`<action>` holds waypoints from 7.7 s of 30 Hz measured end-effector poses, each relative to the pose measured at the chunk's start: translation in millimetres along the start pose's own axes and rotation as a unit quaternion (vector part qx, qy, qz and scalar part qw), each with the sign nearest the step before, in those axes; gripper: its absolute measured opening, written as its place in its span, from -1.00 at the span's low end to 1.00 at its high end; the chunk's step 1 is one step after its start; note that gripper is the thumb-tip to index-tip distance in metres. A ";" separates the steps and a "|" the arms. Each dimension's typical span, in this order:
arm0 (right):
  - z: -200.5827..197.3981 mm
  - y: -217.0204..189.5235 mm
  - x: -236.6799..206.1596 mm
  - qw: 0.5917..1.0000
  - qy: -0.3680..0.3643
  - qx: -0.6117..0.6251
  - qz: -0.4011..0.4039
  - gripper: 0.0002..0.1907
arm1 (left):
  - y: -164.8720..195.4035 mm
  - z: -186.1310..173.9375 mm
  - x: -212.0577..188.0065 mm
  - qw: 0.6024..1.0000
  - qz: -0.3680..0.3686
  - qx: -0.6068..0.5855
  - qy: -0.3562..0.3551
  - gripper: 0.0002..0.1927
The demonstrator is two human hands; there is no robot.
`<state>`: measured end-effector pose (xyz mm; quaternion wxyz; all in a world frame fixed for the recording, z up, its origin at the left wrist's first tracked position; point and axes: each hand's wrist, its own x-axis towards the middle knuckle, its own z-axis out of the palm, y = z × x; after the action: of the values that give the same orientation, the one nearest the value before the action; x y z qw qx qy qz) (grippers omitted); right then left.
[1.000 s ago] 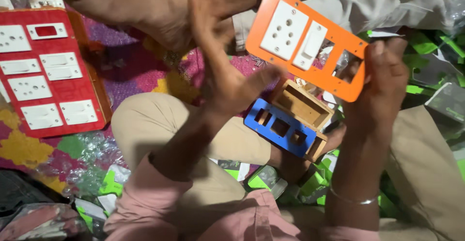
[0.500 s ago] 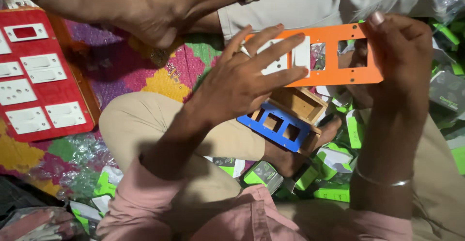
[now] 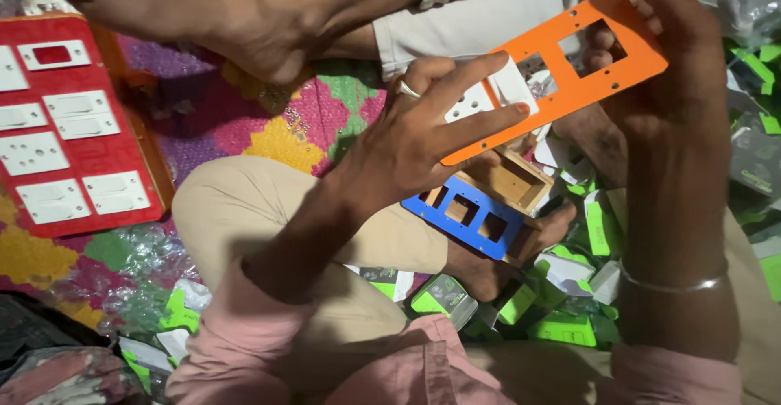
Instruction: The person sits on the floor assembling electrical switch boards. They pick up colored faceplates, fit white switch and socket modules into the plate openings, and drive small screws by hand to secure the modules, working on one board at a time.
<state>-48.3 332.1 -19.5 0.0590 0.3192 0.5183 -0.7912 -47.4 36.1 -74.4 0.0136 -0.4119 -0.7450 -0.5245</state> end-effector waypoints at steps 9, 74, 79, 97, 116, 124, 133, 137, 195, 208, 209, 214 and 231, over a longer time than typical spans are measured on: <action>47.9 10.5 -15.2 0.993 -0.104 -0.018 -0.058 -0.35 | -43.5 17.1 -18.1 0.881 -0.249 -0.352 0.196 -0.64; 265.3 192.6 -3.5 0.880 -0.360 0.307 -0.036 -0.60 | -50.8 -22.3 -27.7 0.650 -0.056 -0.623 0.432 -0.42; 263.9 192.5 4.1 0.822 -0.406 0.400 0.001 -0.58 | -47.9 -36.8 -36.4 0.653 -0.049 -0.680 0.328 -0.56; 209.4 205.1 14.4 0.817 -0.172 -0.457 -0.308 -0.71 | -46.9 -48.6 -35.3 0.677 -0.068 -0.652 0.335 -0.69; 127.2 82.5 -55.4 0.732 -0.020 -0.431 -0.528 -0.77 | -6.1 -12.9 -14.4 0.610 -0.197 -0.733 0.229 -0.44; 115.4 91.7 -53.1 0.752 -0.005 -0.391 -0.531 -0.75 | -2.6 -3.6 -23.1 0.617 -0.167 -0.738 0.215 -0.49; 110.1 93.3 -52.7 0.771 -0.019 -0.364 -0.522 -0.78 | -6.0 7.6 -22.9 0.610 -0.161 -0.747 0.211 -0.50; 109.8 92.0 -54.2 0.759 -0.006 -0.396 -0.517 -0.79 | -0.1 -0.7 -20.8 0.598 -0.175 -0.756 0.199 -0.48; 110.4 105.5 -62.0 0.835 -0.002 -0.288 -0.470 -0.77 | 2.6 11.4 -16.6 0.562 -0.207 -0.778 0.189 -0.41; 110.2 106.3 -64.8 0.827 0.016 -0.314 -0.465 -0.81 | 3.1 13.3 -18.2 0.560 -0.236 -0.770 0.194 -0.42; 110.0 106.3 -64.3 0.824 0.008 -0.310 -0.474 -0.83 | 2.6 14.0 -18.4 0.561 -0.241 -0.767 0.195 -0.42; 112.4 107.0 -64.8 0.843 0.040 -0.295 -0.449 -0.72 | -0.6 16.4 -18.7 0.584 -0.197 -0.765 0.188 -0.42; 108.5 102.2 -62.7 0.810 0.021 -0.352 -0.469 -0.75 | -0.8 13.0 -18.3 0.581 -0.206 -0.764 0.191 -0.40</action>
<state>-3.6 177.5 -35.8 -0.2223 0.0114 0.8492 -0.4788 -30.4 35.3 -89.2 -0.2725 0.0039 -0.1150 -0.9552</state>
